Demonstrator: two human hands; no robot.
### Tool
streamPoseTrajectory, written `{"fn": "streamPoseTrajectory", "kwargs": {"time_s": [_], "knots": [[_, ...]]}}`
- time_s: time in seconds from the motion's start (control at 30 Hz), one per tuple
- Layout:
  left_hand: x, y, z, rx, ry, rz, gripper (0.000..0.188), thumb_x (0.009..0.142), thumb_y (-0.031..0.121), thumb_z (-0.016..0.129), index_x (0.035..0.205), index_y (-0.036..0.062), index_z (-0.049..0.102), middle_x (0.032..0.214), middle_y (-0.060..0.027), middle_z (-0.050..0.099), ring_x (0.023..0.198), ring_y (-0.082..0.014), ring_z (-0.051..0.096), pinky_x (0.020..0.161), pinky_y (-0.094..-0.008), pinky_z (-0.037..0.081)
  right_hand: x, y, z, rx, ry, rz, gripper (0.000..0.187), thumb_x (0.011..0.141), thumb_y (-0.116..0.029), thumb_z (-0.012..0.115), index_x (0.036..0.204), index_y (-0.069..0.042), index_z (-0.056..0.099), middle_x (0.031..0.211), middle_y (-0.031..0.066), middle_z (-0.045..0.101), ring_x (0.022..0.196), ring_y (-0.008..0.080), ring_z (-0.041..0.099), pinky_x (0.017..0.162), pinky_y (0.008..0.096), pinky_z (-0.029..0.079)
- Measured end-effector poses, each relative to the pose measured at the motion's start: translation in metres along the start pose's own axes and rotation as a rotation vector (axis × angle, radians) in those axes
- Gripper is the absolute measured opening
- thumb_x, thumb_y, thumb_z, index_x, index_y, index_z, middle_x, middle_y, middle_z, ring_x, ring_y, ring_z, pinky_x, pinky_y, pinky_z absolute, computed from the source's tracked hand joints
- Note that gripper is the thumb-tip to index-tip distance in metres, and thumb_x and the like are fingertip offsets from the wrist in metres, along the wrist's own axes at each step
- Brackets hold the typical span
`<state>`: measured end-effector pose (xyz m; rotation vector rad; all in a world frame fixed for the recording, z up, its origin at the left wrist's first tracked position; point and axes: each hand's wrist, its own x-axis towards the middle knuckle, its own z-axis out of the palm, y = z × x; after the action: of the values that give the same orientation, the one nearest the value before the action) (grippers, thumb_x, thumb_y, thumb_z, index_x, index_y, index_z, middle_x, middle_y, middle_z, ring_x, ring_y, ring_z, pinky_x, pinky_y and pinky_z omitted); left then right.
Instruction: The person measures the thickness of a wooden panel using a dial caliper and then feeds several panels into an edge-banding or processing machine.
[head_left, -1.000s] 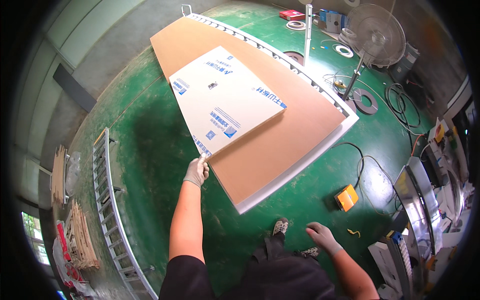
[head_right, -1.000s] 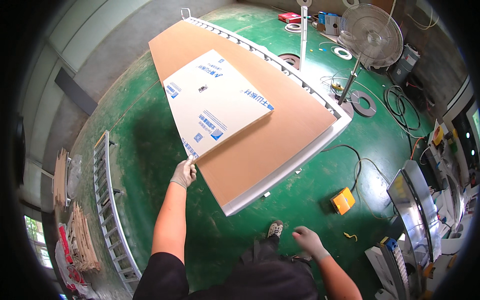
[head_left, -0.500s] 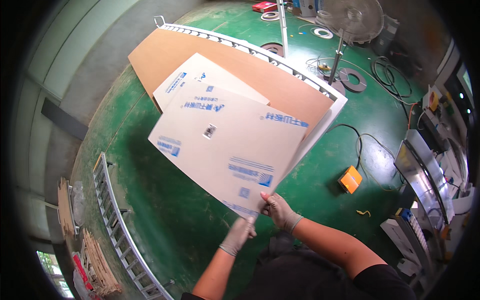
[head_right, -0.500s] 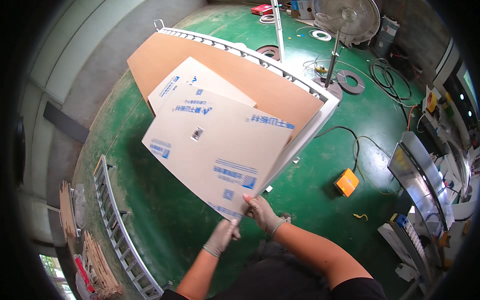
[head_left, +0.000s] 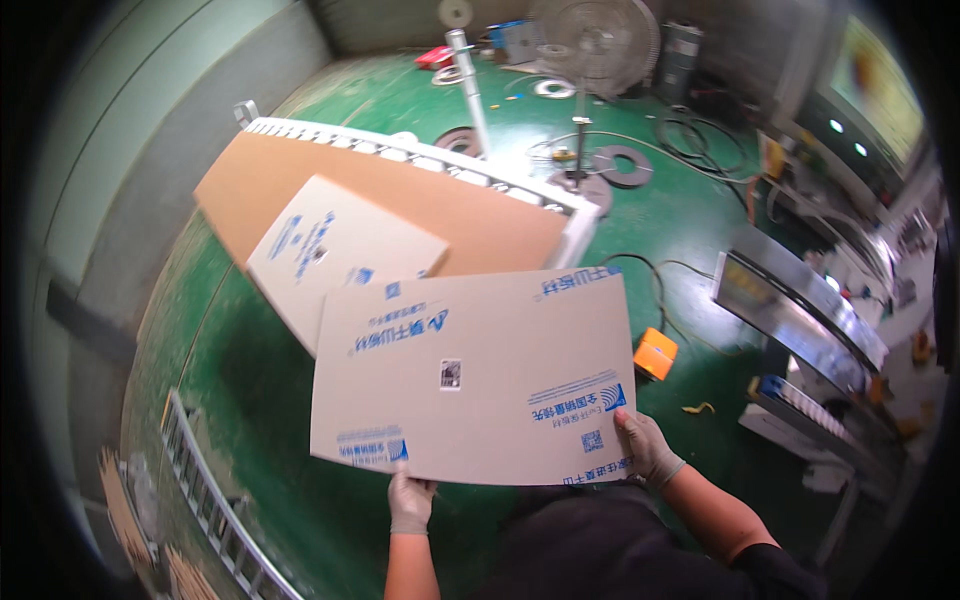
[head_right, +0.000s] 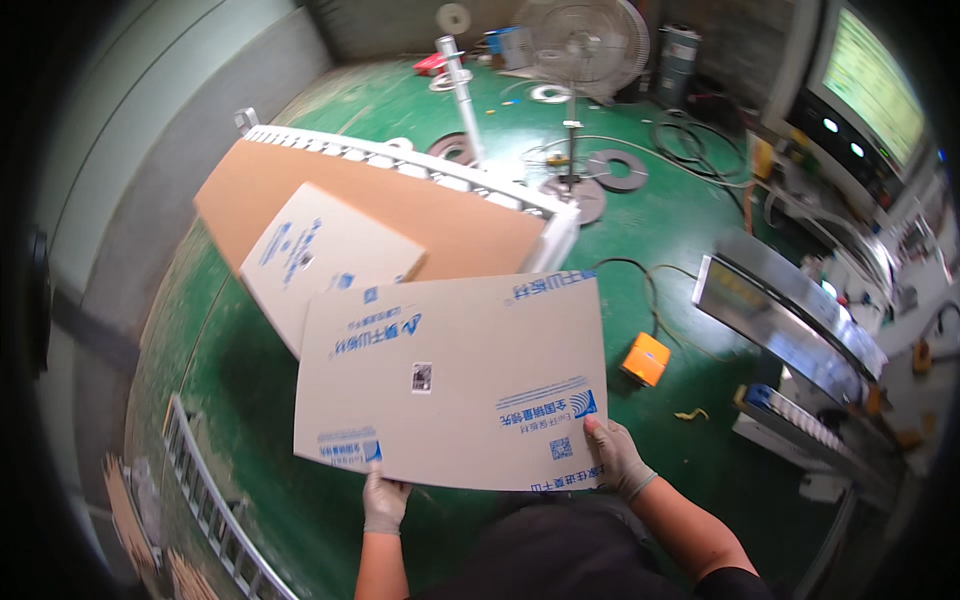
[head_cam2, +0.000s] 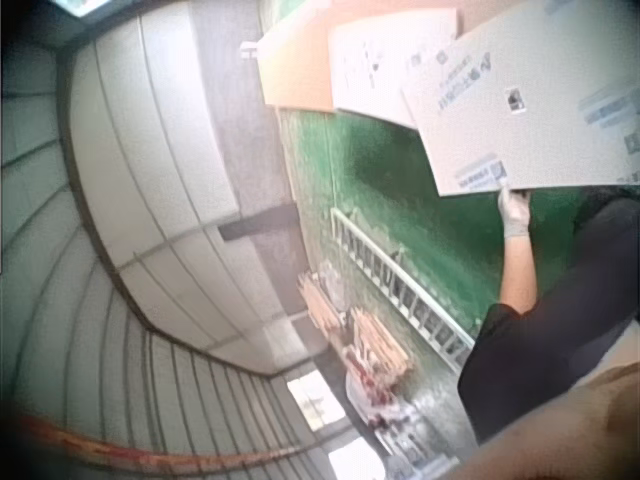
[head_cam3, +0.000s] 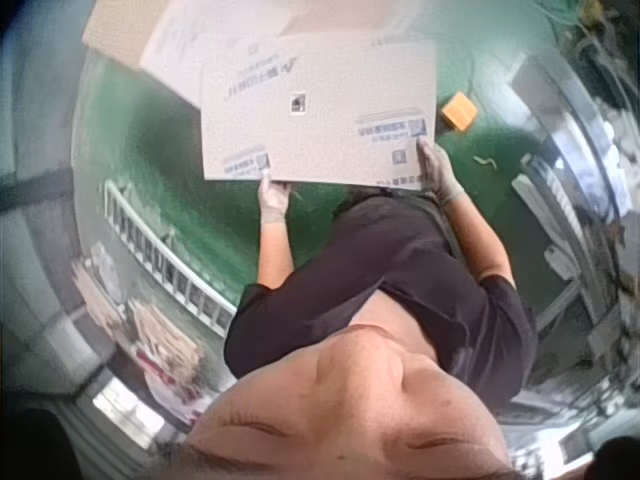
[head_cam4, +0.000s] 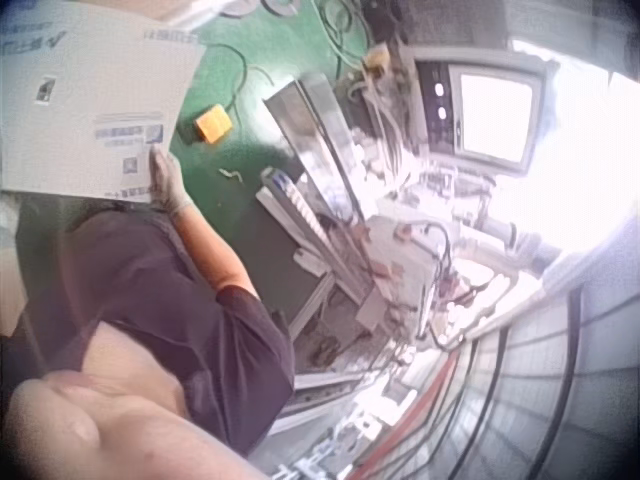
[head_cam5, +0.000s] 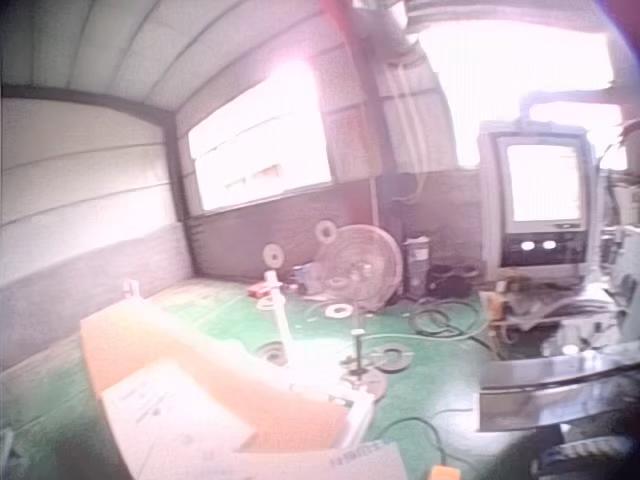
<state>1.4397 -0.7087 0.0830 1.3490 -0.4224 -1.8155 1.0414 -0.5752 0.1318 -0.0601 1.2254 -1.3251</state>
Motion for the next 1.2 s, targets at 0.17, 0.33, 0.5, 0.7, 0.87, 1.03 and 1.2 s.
{"fn": "streamPoseTrajectory", "kwargs": {"time_s": [0.17, 0.33, 0.5, 0.7, 0.87, 1.03, 1.2], "knots": [[0.004, -0.002, 0.024, -0.364, -0.285, 0.036, 0.055, 0.100, 0.043, 0.050, 0.142, 0.0080, 0.047, 0.139, -0.0104, 0.056, 0.129, -0.0324, 0.050, 0.110, -0.0523, 0.039, -0.028, 0.004, -0.041, -0.302, 0.340, -0.204, 0.044, 0.101, -0.039, 0.059, 0.100, 0.005, 0.068, 0.088, 0.0094, 0.071, 0.075, 0.0156, 0.065, 0.068, 0.0323, 0.054], [-0.026, -0.024, 0.060, -0.201, -0.371, -0.087, 0.057, 0.094, 0.038, 0.062, 0.141, 0.0091, 0.047, 0.140, -0.0103, 0.056, 0.131, -0.0313, 0.050, 0.109, -0.0534, 0.041, -0.077, 0.022, -0.110, -0.353, 0.604, -0.260, 0.049, 0.100, -0.043, 0.056, 0.094, 0.004, 0.068, 0.081, 0.0096, 0.069, 0.071, 0.0164, 0.063, 0.066, 0.0331, 0.051], [-0.016, -0.073, 0.135, -0.169, -0.440, -0.301, 0.052, 0.091, 0.031, 0.068, 0.135, 0.0074, 0.053, 0.132, -0.0109, 0.061, 0.125, -0.0306, 0.056, 0.109, -0.0512, 0.045, -0.122, 0.016, -0.199, -0.189, 0.793, -0.446, 0.054, 0.103, -0.043, 0.048, 0.089, 0.005, 0.068, 0.074, 0.0121, 0.065, 0.069, 0.0186, 0.061, 0.065, 0.0349, 0.048], [-0.006, -0.158, 0.228, -0.071, -0.637, -0.465, 0.045, 0.091, 0.025, 0.069, 0.131, 0.0079, 0.056, 0.131, -0.0100, 0.063, 0.123, -0.0284, 0.058, 0.107, -0.0482, 0.047, -0.186, -0.008, -0.298, -0.291, 1.013, -0.373, 0.054, 0.098, -0.048, 0.052, 0.092, 0.002, 0.072, 0.078, 0.0158, 0.070, 0.071, 0.0244, 0.066, 0.068, 0.0386, 0.050], [-0.059, -0.192, 0.279, -0.046, -0.600, -0.601, 0.036, 0.092, 0.022, 0.068, 0.125, 0.0085, 0.060, 0.125, -0.0093, 0.066, 0.119, -0.0277, 0.061, 0.103, -0.0485, 0.051, -0.223, -0.005, -0.359, -0.396, 1.080, -0.395, 0.054, 0.097, -0.047, 0.052, 0.087, 0.003, 0.070, 0.078, 0.0158, 0.070, 0.077, 0.0254, 0.069, 0.070, 0.0387, 0.049], [-0.098, -0.209, 0.314, -0.044, -0.563, -0.678, 0.029, 0.095, 0.018, 0.065, 0.122, 0.0078, 0.061, 0.125, -0.0087, 0.067, 0.120, -0.0266, 0.061, 0.102, -0.0489, 0.052, -0.283, -0.006, -0.409, 0.499, 0.439, -0.662, 0.057, 0.102, -0.039, 0.050, 0.145, -0.004, 0.038, 0.114, 0.0184, 0.069, 0.094, 0.0272, 0.070, 0.084, 0.0400, 0.057], [-0.125, -0.250, 0.345, -0.004, -0.572, -0.704, 0.034, 0.097, 0.024, 0.060, 0.127, 0.0072, 0.058, 0.130, -0.0088, 0.064, 0.125, -0.0276, 0.057, 0.109, -0.0501, 0.044, -0.284, 0.024, -0.402, 1.024, 0.591, -0.852, 0.051, 0.099, -0.047, 0.053, 0.135, -0.011, 0.050, 0.123, 0.0109, 0.066, 0.115, 0.0266, 0.062, 0.102, 0.0456, 0.049]]}}
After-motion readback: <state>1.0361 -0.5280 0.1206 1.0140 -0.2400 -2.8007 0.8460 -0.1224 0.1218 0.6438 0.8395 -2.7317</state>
